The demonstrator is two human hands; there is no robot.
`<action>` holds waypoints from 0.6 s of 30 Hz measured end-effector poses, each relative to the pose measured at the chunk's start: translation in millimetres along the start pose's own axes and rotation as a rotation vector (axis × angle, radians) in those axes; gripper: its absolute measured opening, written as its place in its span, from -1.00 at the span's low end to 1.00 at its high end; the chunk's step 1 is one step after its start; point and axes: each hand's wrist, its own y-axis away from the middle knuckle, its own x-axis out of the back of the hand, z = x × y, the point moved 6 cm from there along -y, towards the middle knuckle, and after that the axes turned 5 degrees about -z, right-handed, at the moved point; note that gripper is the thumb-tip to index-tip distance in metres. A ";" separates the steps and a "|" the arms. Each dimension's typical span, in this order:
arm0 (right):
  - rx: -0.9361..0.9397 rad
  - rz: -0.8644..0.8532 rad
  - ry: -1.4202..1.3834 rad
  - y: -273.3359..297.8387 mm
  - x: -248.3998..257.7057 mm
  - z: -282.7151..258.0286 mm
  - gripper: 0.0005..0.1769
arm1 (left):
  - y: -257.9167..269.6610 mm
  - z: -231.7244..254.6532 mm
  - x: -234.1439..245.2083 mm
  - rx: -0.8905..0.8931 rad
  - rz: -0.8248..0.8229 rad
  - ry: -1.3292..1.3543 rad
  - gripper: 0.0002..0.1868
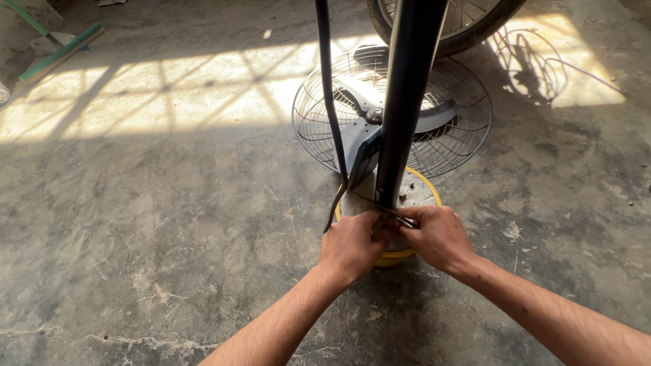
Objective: The person uses a screwdriver to remove screws from the front grille and motor housing of a standing electric fan. They detach the front grille and then remove the rear cover, exposing the fan blades and internal components.
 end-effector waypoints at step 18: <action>0.176 -0.044 -0.175 21.2 30.6 -4.8 -0.65 | 14.3 20.6 23.9 -0.108 0.034 0.228 -0.58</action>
